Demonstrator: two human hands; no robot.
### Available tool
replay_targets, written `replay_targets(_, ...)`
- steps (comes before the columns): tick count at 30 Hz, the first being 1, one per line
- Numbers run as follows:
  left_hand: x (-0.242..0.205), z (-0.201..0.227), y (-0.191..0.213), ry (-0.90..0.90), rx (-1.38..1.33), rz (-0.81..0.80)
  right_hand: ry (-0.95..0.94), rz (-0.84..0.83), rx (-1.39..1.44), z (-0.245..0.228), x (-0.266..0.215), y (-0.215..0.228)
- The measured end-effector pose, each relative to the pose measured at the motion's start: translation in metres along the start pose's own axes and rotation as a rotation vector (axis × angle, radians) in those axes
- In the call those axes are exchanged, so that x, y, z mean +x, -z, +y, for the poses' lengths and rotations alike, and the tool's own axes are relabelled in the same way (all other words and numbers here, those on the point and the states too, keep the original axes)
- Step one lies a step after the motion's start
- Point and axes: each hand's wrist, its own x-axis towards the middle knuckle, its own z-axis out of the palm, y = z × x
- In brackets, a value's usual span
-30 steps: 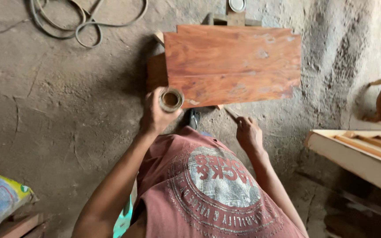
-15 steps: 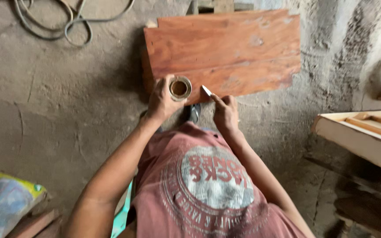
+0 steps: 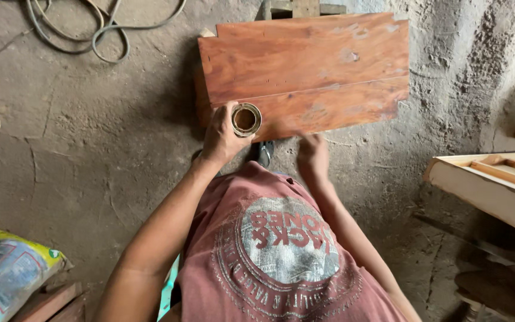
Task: The person applies wood filler to the gaps between wood panels using a small metal scraper while holding a container of filler.
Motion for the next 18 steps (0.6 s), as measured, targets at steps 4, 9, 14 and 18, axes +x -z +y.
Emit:
replay_targets(4,-0.001,-0.003,-0.002,0.005,0.004,0.002,-0.026,0.178,0.027,-0.008,0.005,0.007)
replay_targets(9,-0.003,-0.006,-0.004,-0.01,-0.006,-0.002,0.085,0.025,0.071,-0.023,-0.011,-0.004)
replay_targets(14,0.001,-0.008,-0.002,-0.022,0.011,-0.033,-0.073,0.246,0.032,0.003,0.01,0.009)
replay_targets(18,0.001,-0.005,-0.001,0.003,0.011,-0.041,0.076,0.077,0.025,-0.018,-0.002,-0.003)
